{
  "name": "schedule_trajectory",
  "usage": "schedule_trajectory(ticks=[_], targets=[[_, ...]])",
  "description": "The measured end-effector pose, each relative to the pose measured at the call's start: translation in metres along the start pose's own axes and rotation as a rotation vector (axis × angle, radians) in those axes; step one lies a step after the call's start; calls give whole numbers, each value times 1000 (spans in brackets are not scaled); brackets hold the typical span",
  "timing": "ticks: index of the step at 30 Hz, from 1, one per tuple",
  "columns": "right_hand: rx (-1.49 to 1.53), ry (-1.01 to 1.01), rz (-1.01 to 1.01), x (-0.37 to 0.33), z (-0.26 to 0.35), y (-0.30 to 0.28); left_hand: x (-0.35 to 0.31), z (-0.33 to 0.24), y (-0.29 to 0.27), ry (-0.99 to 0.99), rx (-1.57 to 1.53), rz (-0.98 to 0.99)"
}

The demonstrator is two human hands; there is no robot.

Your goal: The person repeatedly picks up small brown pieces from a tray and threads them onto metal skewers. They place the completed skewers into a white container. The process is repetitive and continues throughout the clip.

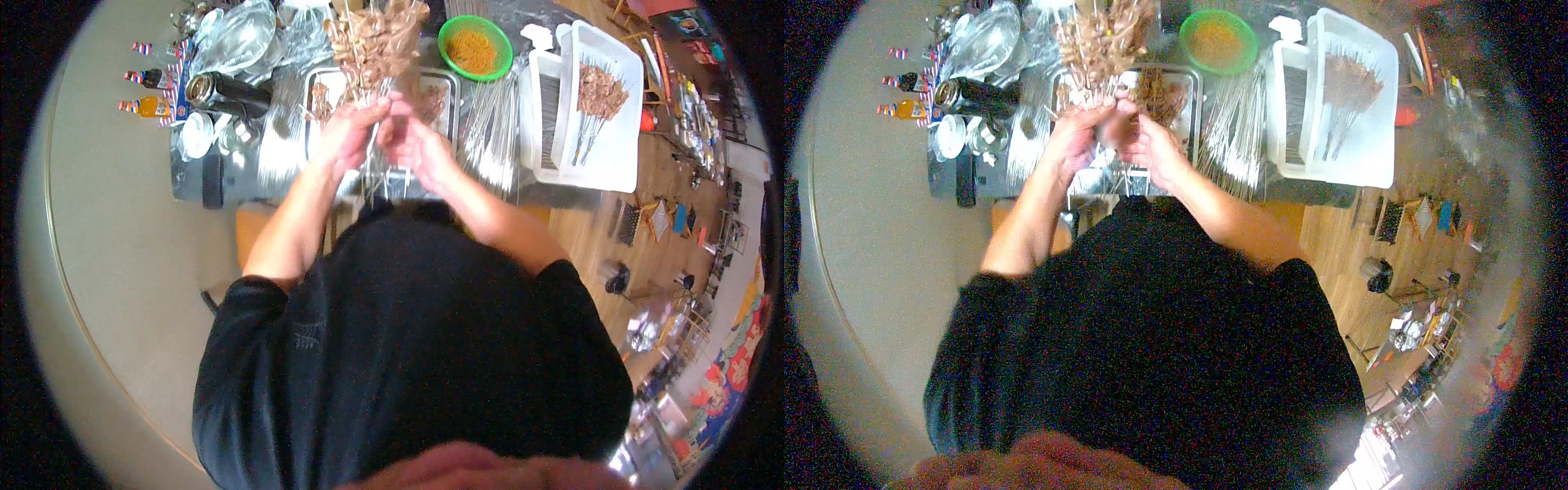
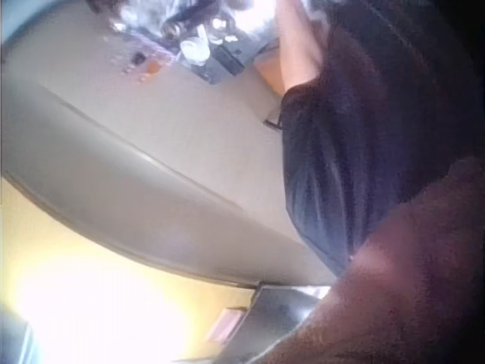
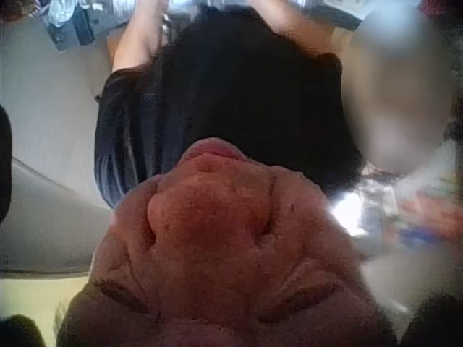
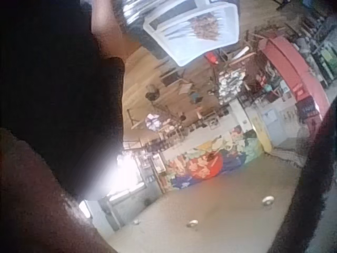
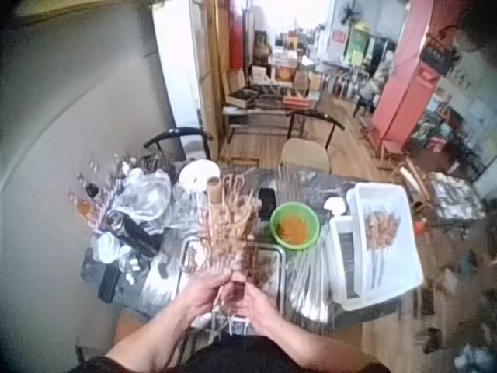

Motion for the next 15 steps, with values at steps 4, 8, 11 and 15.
schedule_trajectory(ticks=[4, 8, 11, 15], targets=[[418, -57, 39, -9, 50, 38, 21, -50, 63, 167, -244, 218], [800, -302, 312, -21, 101, 49, 26, -53, 100, 255, -236, 265], [695, -457, 275, -32, 116, 36, 18, -31, 124, 165, -249, 349], [909, -305, 216, -30, 93, 23, 12, -19, 119, 146, -92, 271]])
Point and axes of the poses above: each hand's wrist, its own x-axis towards the middle knuckle, its own y-axis out of the palm, z = x × y, the point moved 9 cm from there along x, towards the middle knuckle, and after that the axes turned 1 degree about y, right-handed, at the moved point
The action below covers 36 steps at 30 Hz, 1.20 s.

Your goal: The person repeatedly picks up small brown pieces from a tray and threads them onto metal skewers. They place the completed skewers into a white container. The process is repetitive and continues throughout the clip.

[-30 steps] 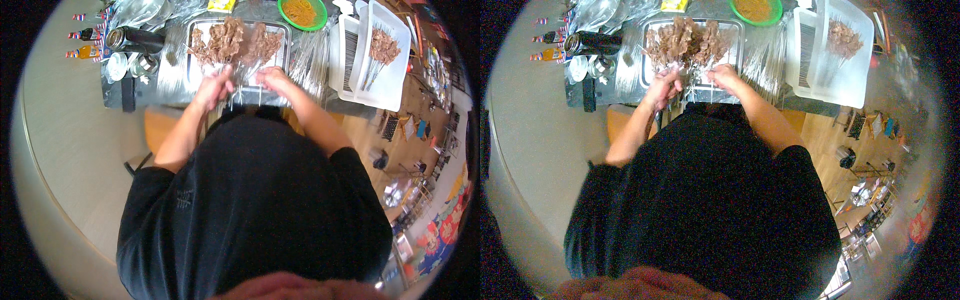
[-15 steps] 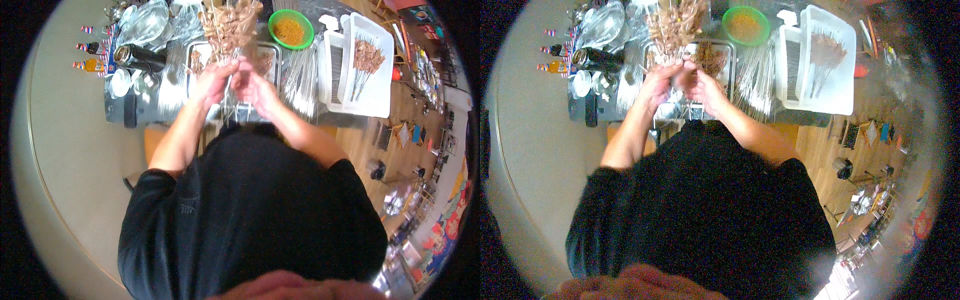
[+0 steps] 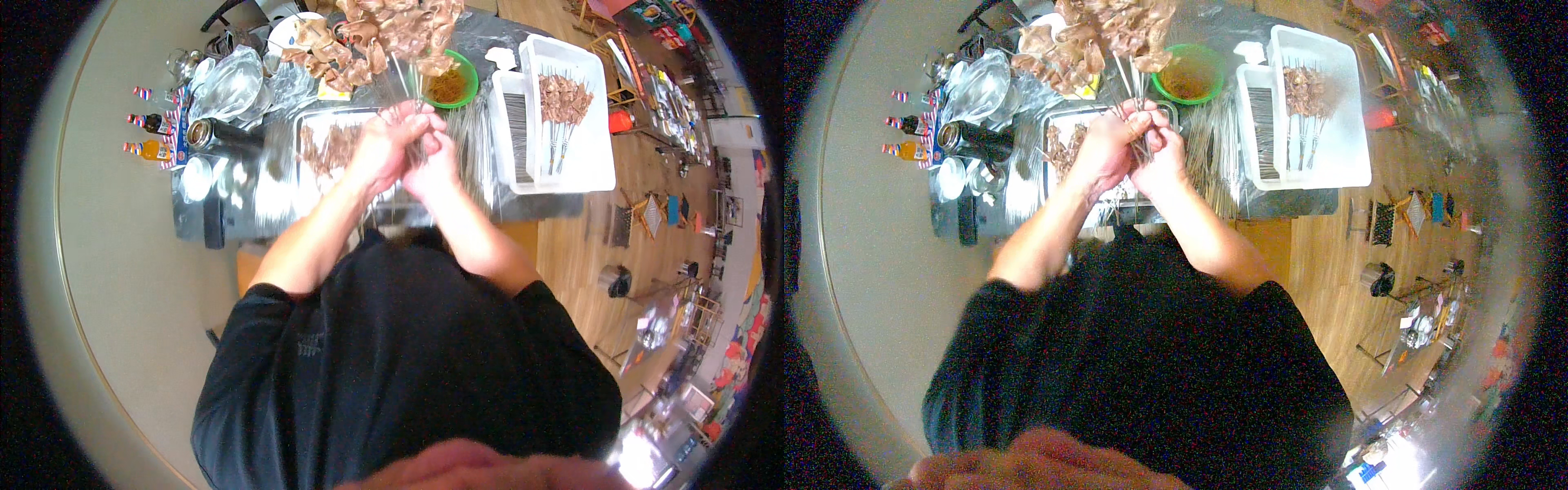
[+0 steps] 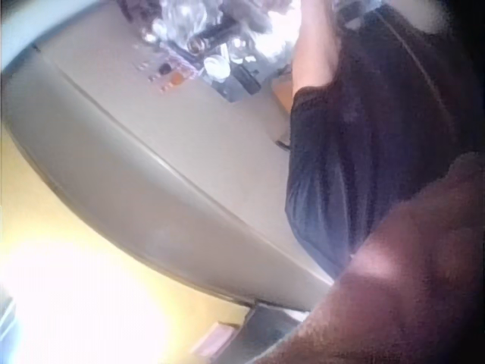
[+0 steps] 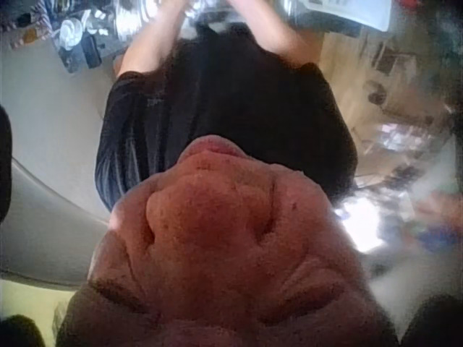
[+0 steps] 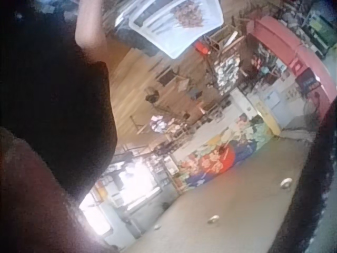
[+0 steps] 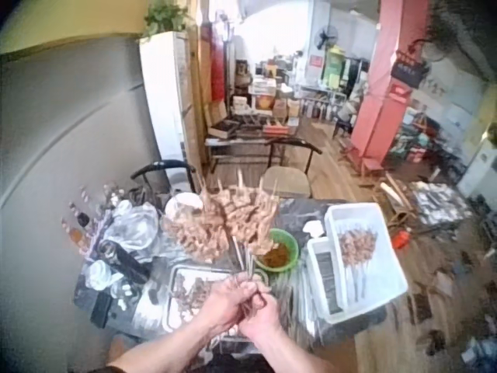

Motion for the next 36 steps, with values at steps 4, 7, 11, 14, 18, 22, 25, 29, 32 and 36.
schedule_trajectory(ticks=[4, 7, 11, 14, 18, 22, 25, 29, 32, 36], targets=[[-585, 28, -34, -27, 11, 31, -16, -19, -8, 37, 73, -57], [-750, -174, -81, -31, 26, 53, -30, -17, -20, -27, -29, -100], [-1107, -369, 21, -43, 20, 88, -44, -13, -35, -52, 141, -186], [-973, -287, 49, -46, 15, 98, -53, -28, -20, -26, 269, -115], [-1063, -346, 69, -39, 23, 95, -56, -28, -20, -1, 194, -141], [-1129, -360, 110, -40, 28, 95, -58, -25, -24, 17, 128, -146], [-1107, -353, 142, -42, 29, 97, -59, -27, -22, 36, 99, -136], [-1074, -353, 183, -41, 31, 101, -58, -35, -17, 94, 157, -149], [-1013, -308, 158, -42, 33, 101, -58, -40, -13, 130, 188, -146], [-902, -162, 13, -37, 23, 93, -58, -38, -10, 85, 174, -150]])
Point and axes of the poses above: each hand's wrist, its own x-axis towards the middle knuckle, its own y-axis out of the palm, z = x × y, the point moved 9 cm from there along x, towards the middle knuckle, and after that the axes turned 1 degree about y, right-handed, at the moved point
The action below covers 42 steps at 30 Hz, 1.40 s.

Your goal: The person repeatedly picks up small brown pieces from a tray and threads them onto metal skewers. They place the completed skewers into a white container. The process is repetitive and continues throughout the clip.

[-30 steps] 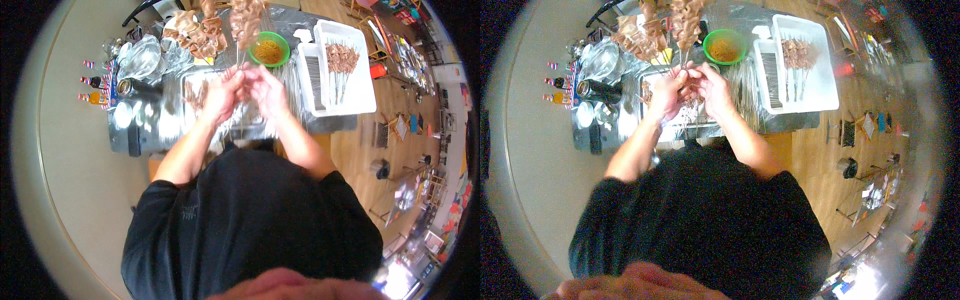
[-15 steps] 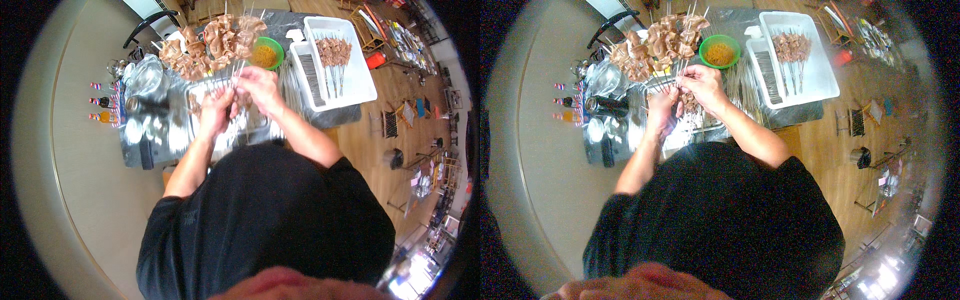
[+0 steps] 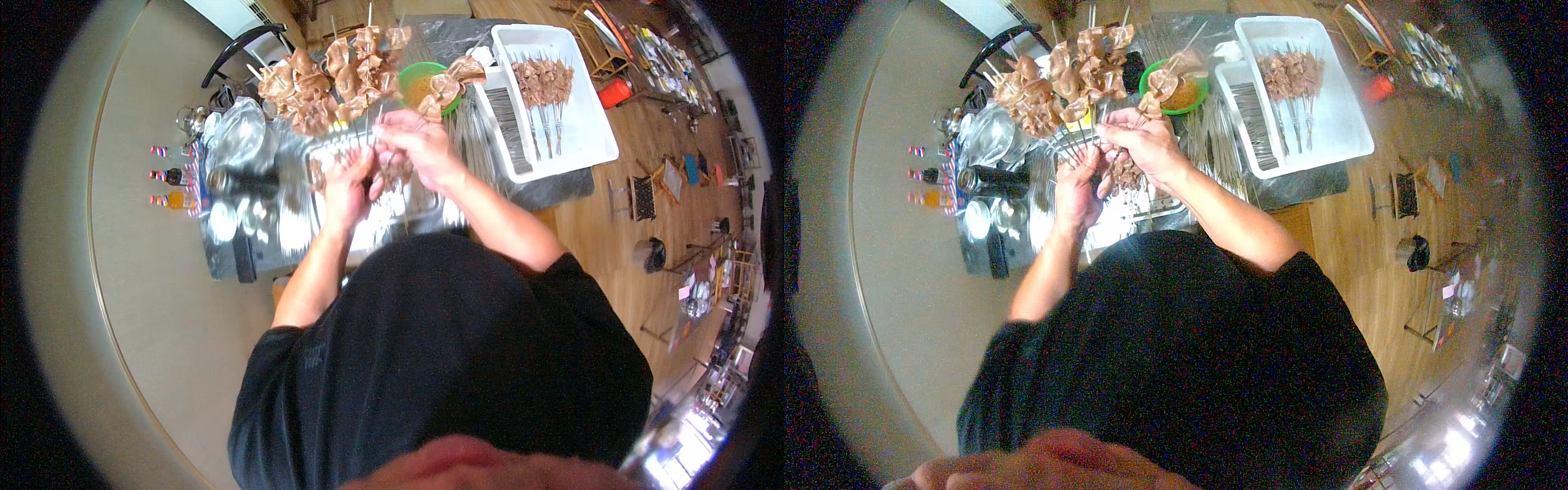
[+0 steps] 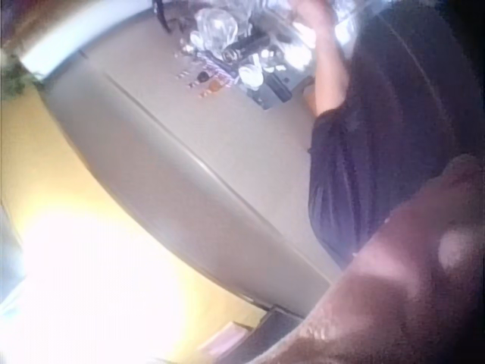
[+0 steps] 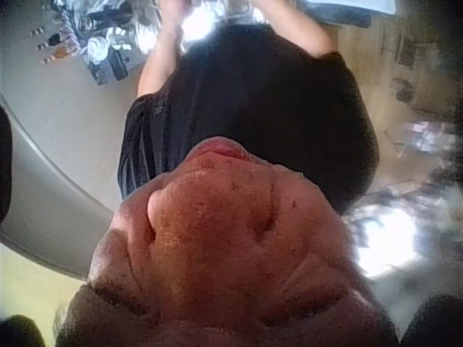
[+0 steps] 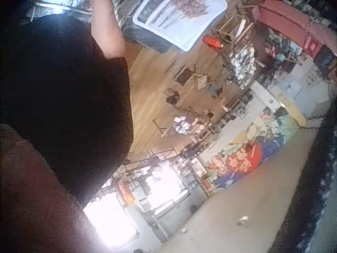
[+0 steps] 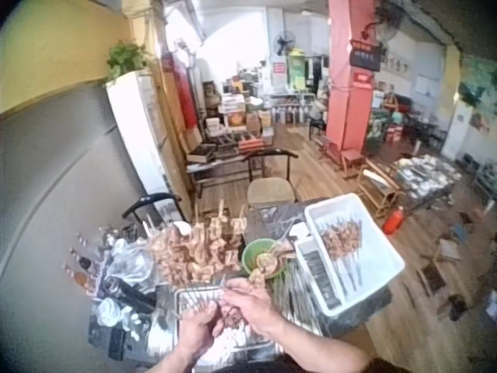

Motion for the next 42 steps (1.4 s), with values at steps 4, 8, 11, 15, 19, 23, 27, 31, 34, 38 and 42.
schedule_trajectory(ticks=[4, 8, 11, 15, 19, 23, 27, 31, 34, 38, 42], targets=[[-22, 107, 134, 2, -4, 6, -2, 7, 3, -47, -6, 113], [-18, 114, 130, 2, -5, 1, 0, 13, 1, -66, -11, 128], [-35, 93, 131, 5, -6, -3, -2, 9, 6, -43, 0, 120], [-64, 64, 86, 3, 0, -3, 0, 11, 4, -12, 51, 137], [-13, 19, 122, 2, 1, -2, 0, 9, 7, -16, 78, 148], [-101, -10, 146, 2, 3, 0, -2, 8, 5, -60, 95, 117], [-95, -43, 140, 2, 4, -1, -1, 10, 2, -58, 130, 97], [-83, -22, 90, 1, 5, 0, -2, 8, 4, -47, 165, 97], [-116, -50, 45, 1, 9, -4, -2, 6, 6, -48, 160, 86], [-104, -11, 11, 0, 9, -1, -4, 5, 4, -26, 210, 68], [-60, 58, 5, -3, 3, 1, 4, 22, -8, -92, 233, 141]])
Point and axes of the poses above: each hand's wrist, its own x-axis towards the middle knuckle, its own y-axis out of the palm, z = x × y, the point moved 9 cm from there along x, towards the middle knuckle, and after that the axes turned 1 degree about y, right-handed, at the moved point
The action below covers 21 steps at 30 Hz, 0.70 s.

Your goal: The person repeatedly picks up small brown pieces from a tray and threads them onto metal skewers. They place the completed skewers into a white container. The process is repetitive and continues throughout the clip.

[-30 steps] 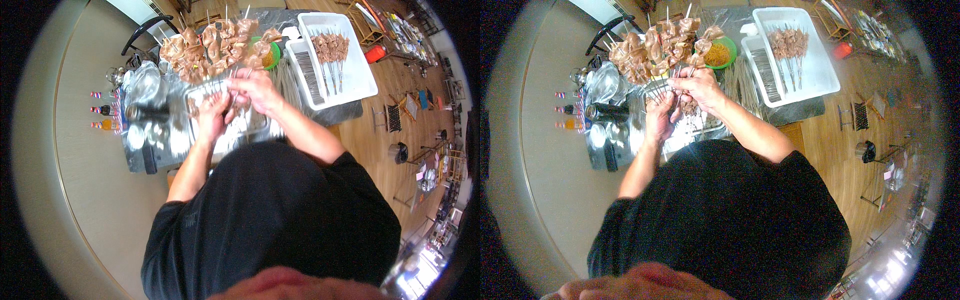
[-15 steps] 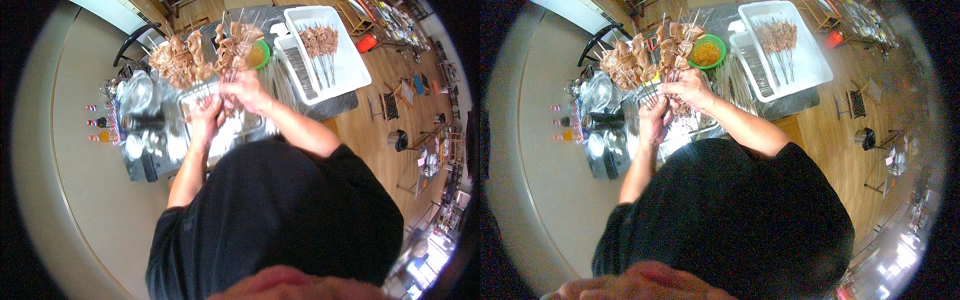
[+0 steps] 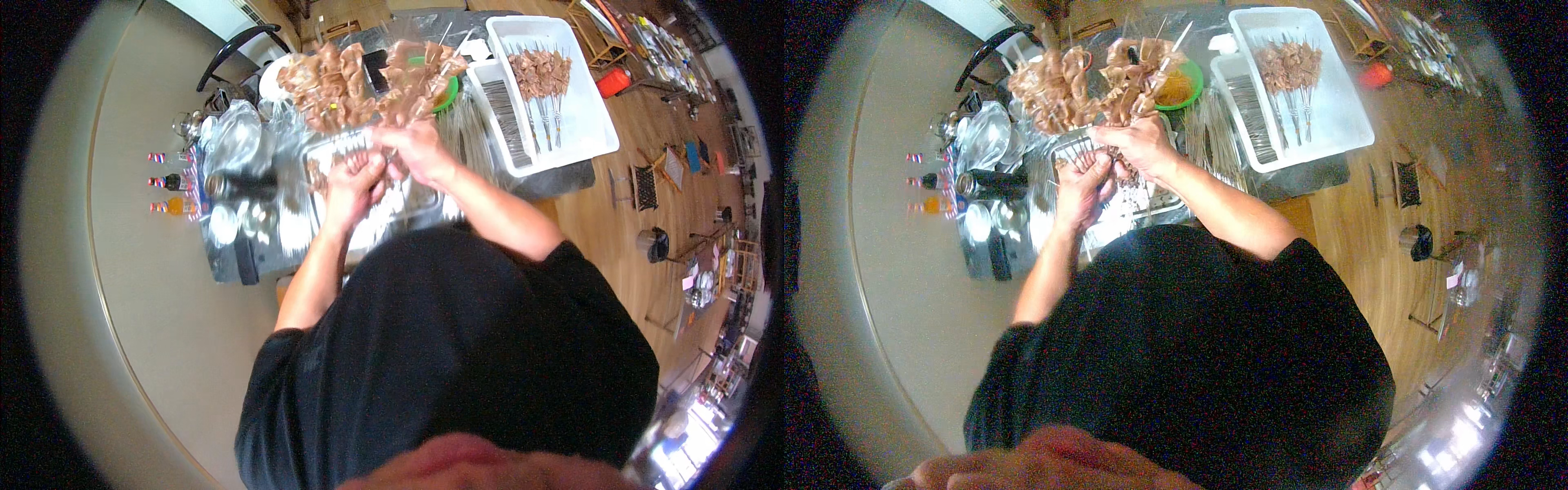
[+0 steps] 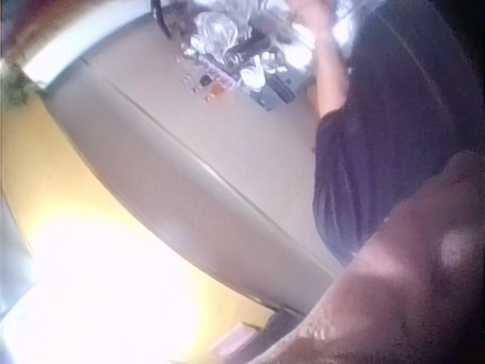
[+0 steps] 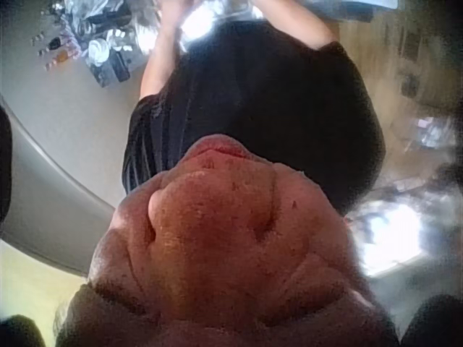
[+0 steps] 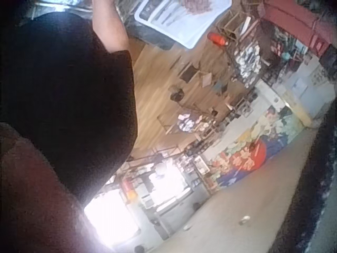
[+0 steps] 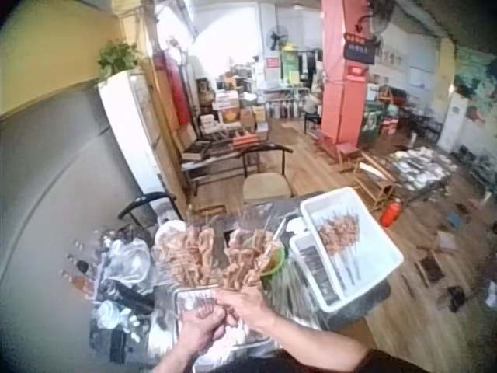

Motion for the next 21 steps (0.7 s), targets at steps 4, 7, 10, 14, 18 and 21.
schedule_trajectory(ticks=[4, 7, 10, 14, 18, 21], targets=[[43, 12, 59, 7, -10, -1, 2, 5, -2, -45, 49, 27], [29, 35, 91, 11, -15, -5, 0, -3, 8, -30, 20, -3], [99, 43, 61, 14, -17, -6, -1, -5, 10, -53, -19, -78], [211, 47, 83, 18, -19, -8, 4, 6, 0, -67, -33, -17], [34, 105, 138, 15, -16, 0, 6, 15, -3, -99, 22, -49], [-7, 164, 145, 11, -16, 6, 5, 13, 2, -101, -3, -55]])
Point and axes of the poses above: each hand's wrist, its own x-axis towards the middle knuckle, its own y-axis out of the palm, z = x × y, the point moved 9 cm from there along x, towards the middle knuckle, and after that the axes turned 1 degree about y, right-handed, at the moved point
